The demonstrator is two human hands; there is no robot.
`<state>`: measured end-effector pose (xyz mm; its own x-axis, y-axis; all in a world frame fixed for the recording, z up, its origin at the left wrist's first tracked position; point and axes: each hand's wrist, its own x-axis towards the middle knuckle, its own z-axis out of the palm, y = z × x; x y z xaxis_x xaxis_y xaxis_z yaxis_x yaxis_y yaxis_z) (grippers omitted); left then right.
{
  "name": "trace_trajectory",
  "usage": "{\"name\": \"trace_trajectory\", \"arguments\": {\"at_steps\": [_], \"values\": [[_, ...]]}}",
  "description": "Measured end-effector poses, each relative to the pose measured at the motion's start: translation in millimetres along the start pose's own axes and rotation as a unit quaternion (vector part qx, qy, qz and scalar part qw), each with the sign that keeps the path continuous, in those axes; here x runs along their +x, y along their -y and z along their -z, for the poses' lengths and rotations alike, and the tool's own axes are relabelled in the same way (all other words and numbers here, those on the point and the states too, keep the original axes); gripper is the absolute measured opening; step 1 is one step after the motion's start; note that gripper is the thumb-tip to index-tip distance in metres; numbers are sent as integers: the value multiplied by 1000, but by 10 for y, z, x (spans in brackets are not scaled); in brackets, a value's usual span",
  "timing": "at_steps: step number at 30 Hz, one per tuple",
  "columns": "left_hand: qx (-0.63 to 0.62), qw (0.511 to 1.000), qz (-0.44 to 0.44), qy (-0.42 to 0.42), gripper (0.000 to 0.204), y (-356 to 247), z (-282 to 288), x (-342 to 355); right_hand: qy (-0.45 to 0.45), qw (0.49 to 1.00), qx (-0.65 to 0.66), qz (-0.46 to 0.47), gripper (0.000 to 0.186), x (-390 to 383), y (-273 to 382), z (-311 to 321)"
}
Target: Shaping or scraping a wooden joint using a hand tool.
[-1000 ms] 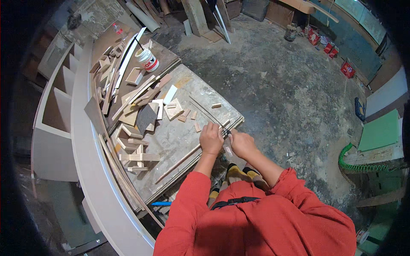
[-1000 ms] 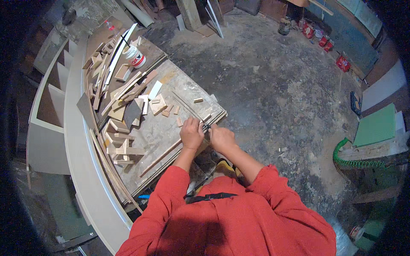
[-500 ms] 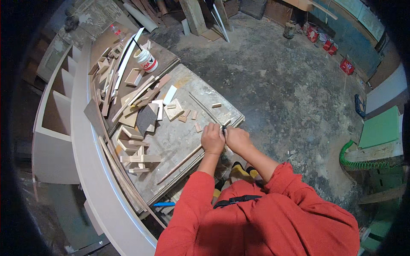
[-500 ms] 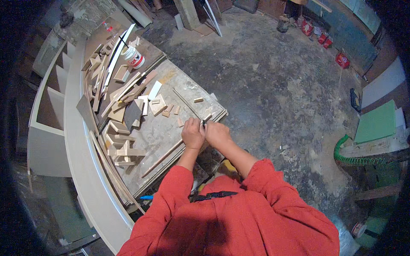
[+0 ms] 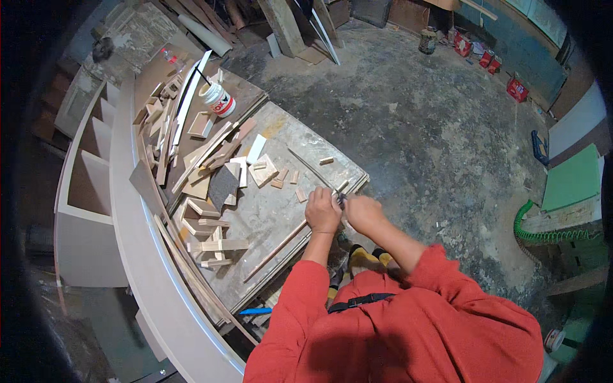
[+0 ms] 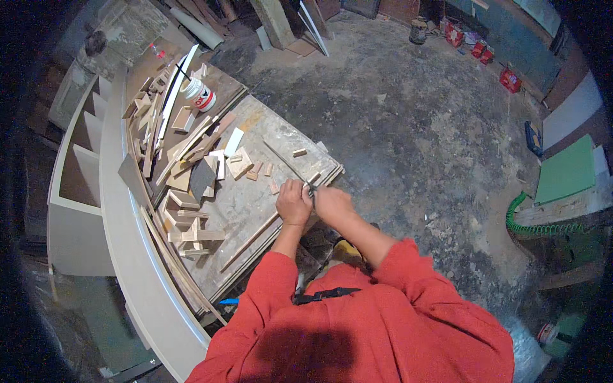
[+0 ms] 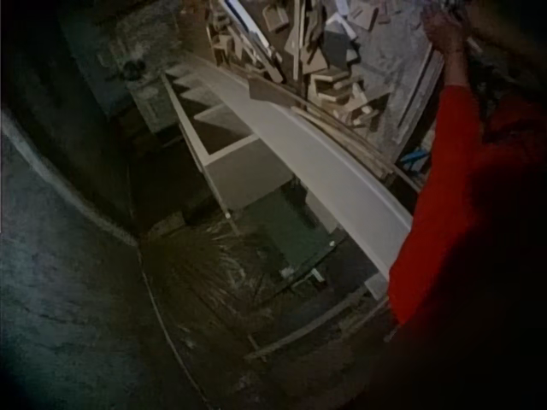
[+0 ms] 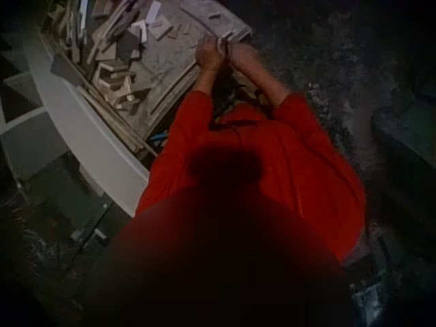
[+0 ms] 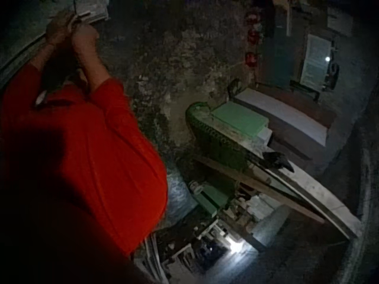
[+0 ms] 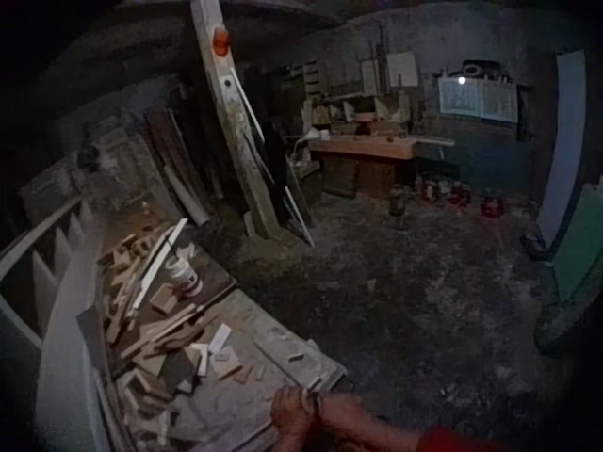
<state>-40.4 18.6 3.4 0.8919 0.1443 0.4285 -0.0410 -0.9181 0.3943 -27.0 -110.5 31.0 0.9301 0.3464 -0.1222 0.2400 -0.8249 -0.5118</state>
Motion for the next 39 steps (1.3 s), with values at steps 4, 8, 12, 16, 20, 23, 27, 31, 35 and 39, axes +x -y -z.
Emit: {"name": "trace_trajectory", "arguments": {"at_steps": [4,8,12,16,20,23,27,31,35,39], "values": [[-17,1000,-17,-1,11,14,13,-14,11,1000,-2,-29,30,-377,-88,143],[-9,1000,-17,2,12,-22,11,2,-7,999,15,-27,32,-48,30,42],[-10,1000,-6,0,13,-41,13,11,-17,999,31,-9,32,-18,-2,30],[14,1000,-11,-12,13,17,7,-15,11,999,6,-36,34,-320,-83,72],[0,1000,-10,-10,14,-20,0,14,-20,999,27,-35,34,-28,-51,-51],[-6,1000,-9,6,13,-22,17,11,-19,999,41,-11,34,87,-40,-48],[2,1000,-14,-2,13,40,9,-22,36,999,25,-21,34,-117,-86,3],[-2,1000,-8,11,13,-4,43,12,10,999,9,-39,34,-90,-80,-44],[-7,1000,-21,-6,12,-32,34,16,-15,999,41,5,34,206,8,-98],[2,1000,-4,16,13,8,31,-9,22,999,27,-27,33,-71,-87,8]]}}
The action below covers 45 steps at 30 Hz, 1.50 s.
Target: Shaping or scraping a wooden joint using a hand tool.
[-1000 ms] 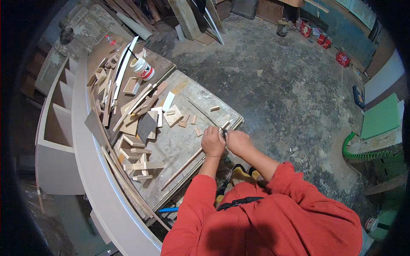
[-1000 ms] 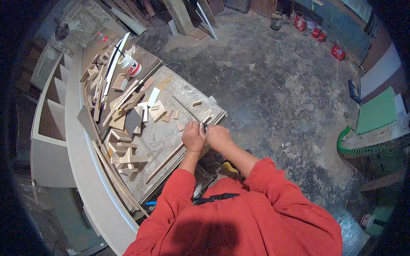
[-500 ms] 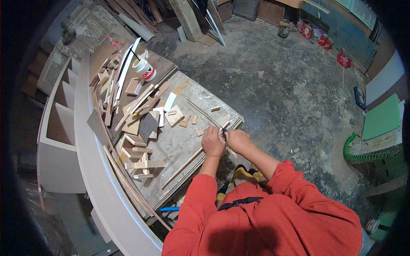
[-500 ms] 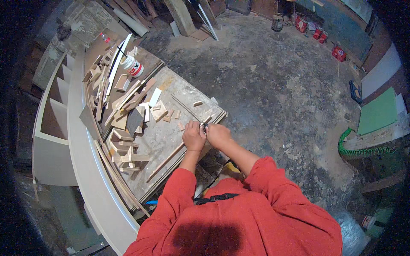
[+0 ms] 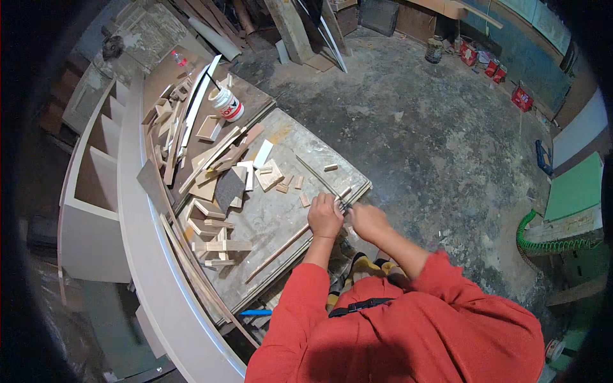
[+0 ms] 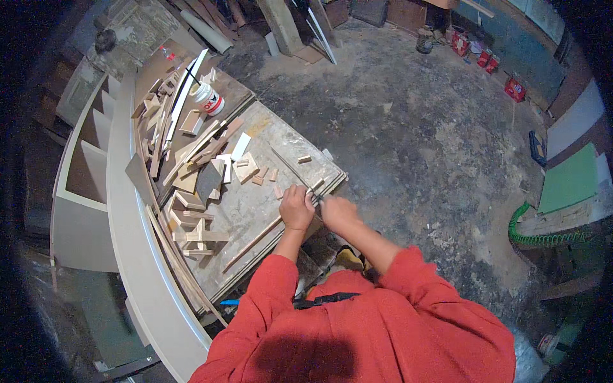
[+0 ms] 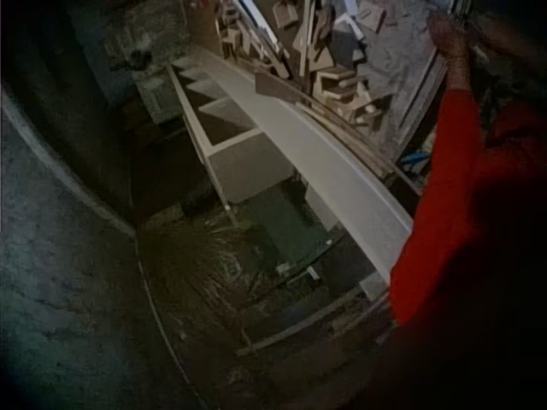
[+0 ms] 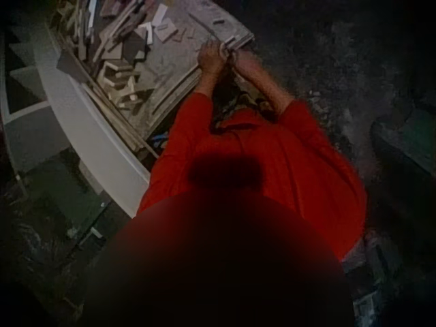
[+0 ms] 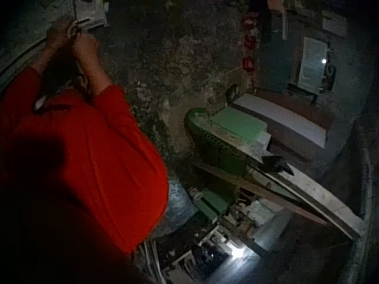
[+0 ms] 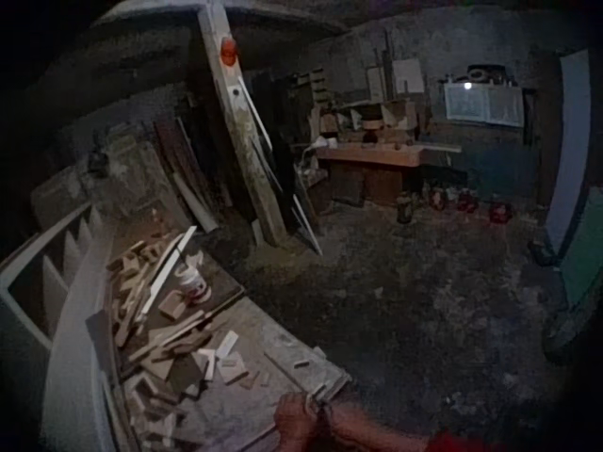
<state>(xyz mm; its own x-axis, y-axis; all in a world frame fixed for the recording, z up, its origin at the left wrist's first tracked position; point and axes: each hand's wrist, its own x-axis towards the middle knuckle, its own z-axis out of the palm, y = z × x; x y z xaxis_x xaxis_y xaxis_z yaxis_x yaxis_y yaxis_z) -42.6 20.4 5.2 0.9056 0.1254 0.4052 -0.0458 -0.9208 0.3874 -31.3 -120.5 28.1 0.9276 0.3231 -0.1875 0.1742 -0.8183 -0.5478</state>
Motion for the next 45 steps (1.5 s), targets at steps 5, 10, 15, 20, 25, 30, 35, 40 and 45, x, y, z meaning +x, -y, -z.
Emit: {"name": "trace_trajectory", "arguments": {"at_steps": [5,10,15,20,25,30,35,40,45], "values": [[2,1000,-8,-5,12,20,-12,-2,-10,1000,-15,-5,32,-122,-61,28],[-2,999,-23,-28,11,-28,-15,18,-23,1000,4,16,32,49,8,-25],[6,999,-18,-39,11,56,-25,-16,-13,1000,-24,9,33,-260,-77,-16],[4,999,-27,-26,10,-29,-35,14,-38,999,-5,30,33,211,88,-70],[-5,999,-16,-30,10,-4,12,-14,-36,998,37,46,34,247,32,-163],[-23,999,-28,-32,10,-51,67,-64,-79,985,124,88,39,218,-142,-223],[-56,995,-43,-74,15,-86,58,-156,-73,983,141,90,36,123,-276,-357],[-88,993,-52,-64,15,-49,55,-122,-84,987,108,82,35,147,-248,-391],[-61,996,-37,-47,16,-5,30,-129,-47,997,43,34,33,-162,-239,-184]]}}
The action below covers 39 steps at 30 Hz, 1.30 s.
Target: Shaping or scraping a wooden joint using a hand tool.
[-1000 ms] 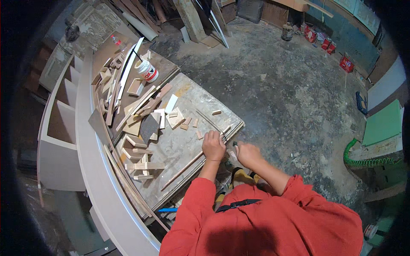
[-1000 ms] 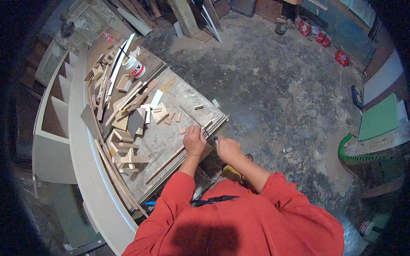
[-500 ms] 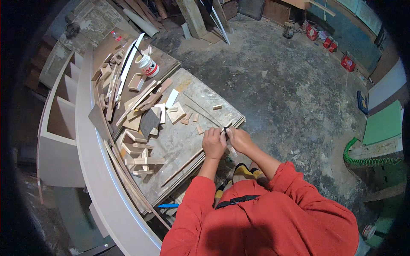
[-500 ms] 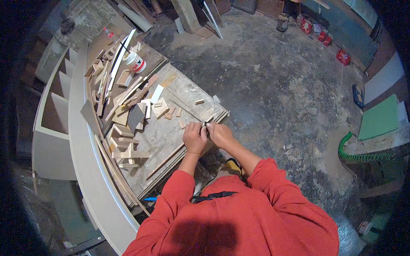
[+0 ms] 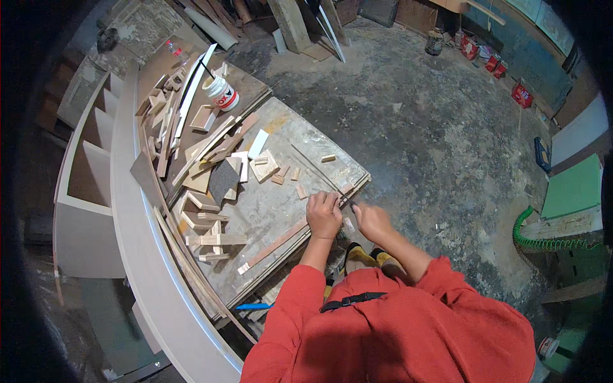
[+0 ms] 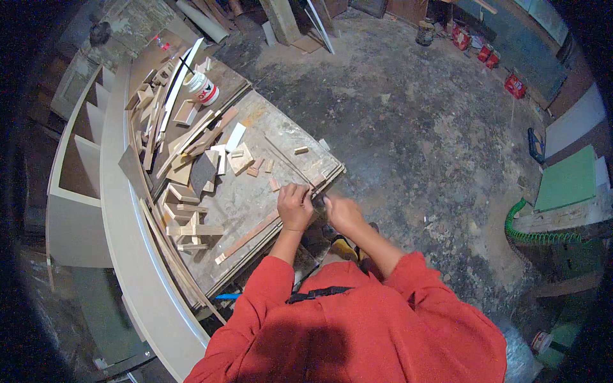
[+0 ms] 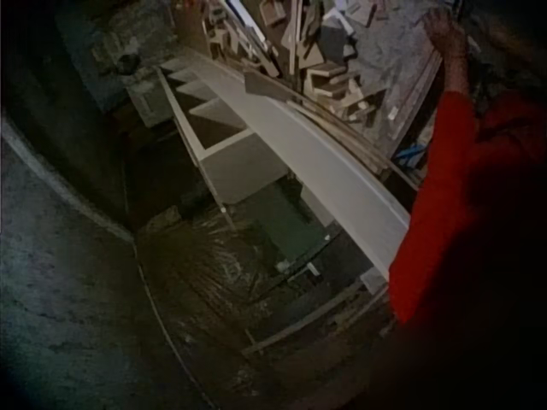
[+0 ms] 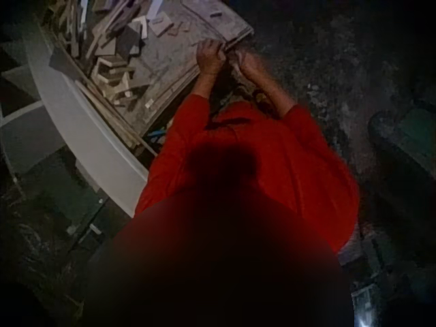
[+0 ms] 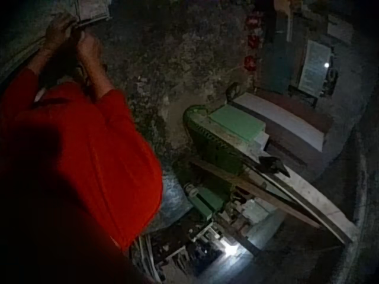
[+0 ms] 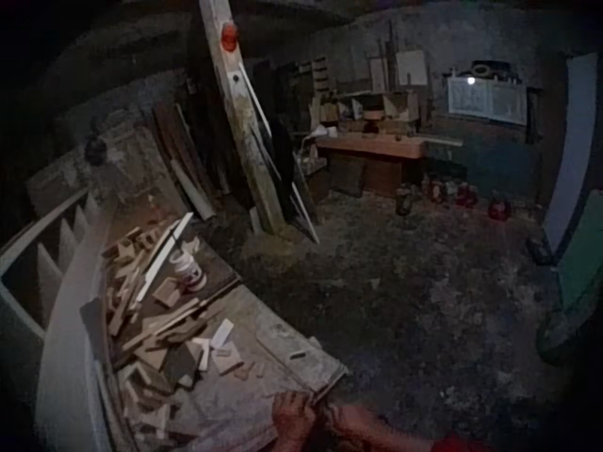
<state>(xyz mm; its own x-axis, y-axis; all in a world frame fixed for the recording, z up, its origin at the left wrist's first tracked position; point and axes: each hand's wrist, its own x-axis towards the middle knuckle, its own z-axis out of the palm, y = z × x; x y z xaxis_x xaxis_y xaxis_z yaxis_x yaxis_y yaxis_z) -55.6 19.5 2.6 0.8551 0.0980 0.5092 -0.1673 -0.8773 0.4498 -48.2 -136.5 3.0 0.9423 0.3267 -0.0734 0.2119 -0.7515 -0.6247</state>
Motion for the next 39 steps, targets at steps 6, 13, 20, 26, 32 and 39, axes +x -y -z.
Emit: {"name": "trace_trajectory", "arguments": {"at_steps": [6,13,20,26,32,39], "values": [[1,999,35,-2,11,-49,-47,41,-12,999,-33,-10,30,-79,93,138],[25,998,52,-3,9,-102,-20,100,25,996,-90,-4,20,-26,155,75],[18,999,31,17,6,-93,-38,134,-42,998,-49,13,20,235,214,-44],[0,999,41,-2,5,-15,-24,81,8,998,-54,-23,22,-148,157,93],[-15,999,32,-11,7,-87,-48,131,-31,999,-34,-10,25,246,190,-68],[-17,999,44,-10,6,1,-35,74,22,998,-31,-54,25,-87,165,56]]}}
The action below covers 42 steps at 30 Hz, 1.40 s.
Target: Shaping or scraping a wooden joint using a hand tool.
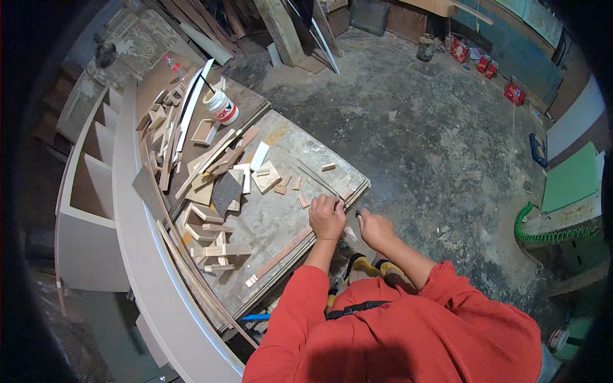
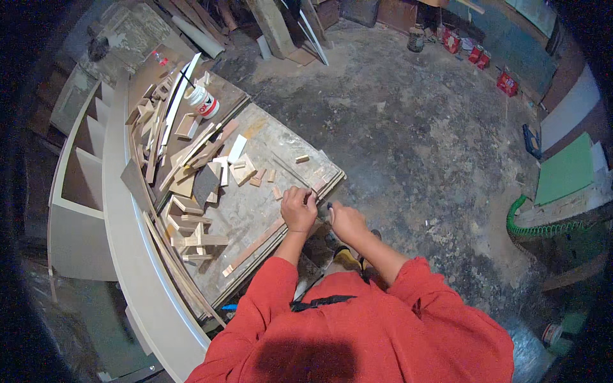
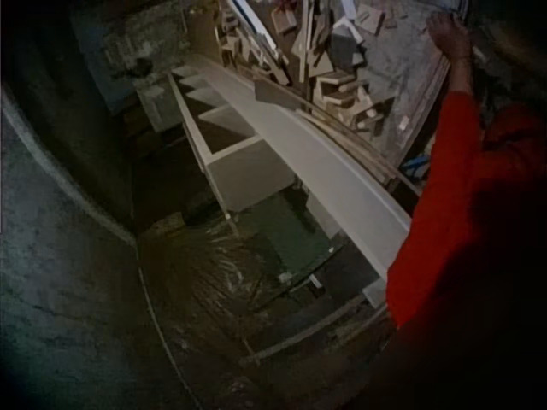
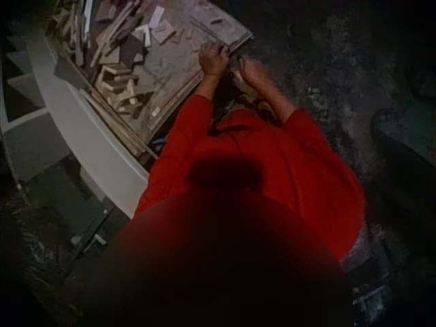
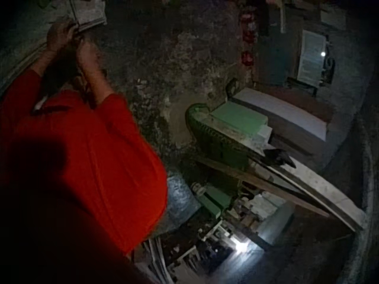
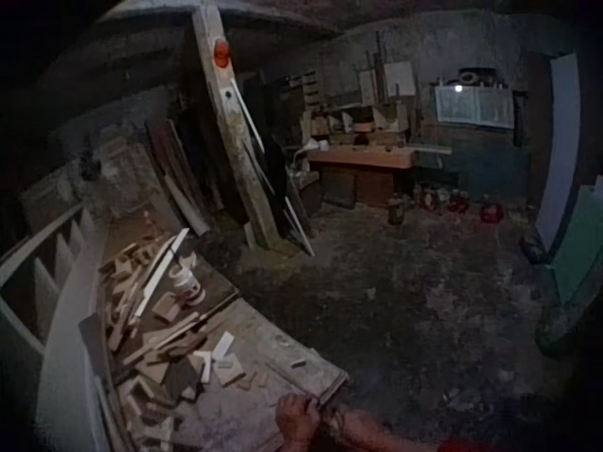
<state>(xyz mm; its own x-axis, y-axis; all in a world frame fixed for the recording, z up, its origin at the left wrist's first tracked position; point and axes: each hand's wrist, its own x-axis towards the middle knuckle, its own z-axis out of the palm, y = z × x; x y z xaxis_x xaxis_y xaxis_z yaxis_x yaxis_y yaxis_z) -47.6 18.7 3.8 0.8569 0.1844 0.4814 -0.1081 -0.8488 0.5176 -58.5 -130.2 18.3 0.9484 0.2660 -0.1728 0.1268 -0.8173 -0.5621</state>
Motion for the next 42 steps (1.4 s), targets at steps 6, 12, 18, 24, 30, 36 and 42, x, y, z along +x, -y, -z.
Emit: {"name": "trace_trajectory", "arguments": {"at_steps": [6,12,18,24,30,36,42], "values": [[-6,1000,-13,-11,7,-75,-39,38,-34,999,9,12,26,336,162,-22],[-7,1000,-19,-24,7,11,-21,10,3,999,-33,0,28,84,-23,-95],[-8,1000,-14,-6,7,-67,-37,54,-32,999,6,31,29,410,133,-39],[-2,1000,0,-2,9,21,-35,53,19,999,-28,4,28,-14,-91,19],[-3,1000,-9,-21,8,-59,-45,71,-8,1000,2,17,29,368,44,-68],[-25,998,9,-55,8,8,-30,55,21,997,55,50,28,337,19,67],[-21,999,-12,-37,9,-20,-16,39,-109,981,80,139,41,251,-89,-42]]}}
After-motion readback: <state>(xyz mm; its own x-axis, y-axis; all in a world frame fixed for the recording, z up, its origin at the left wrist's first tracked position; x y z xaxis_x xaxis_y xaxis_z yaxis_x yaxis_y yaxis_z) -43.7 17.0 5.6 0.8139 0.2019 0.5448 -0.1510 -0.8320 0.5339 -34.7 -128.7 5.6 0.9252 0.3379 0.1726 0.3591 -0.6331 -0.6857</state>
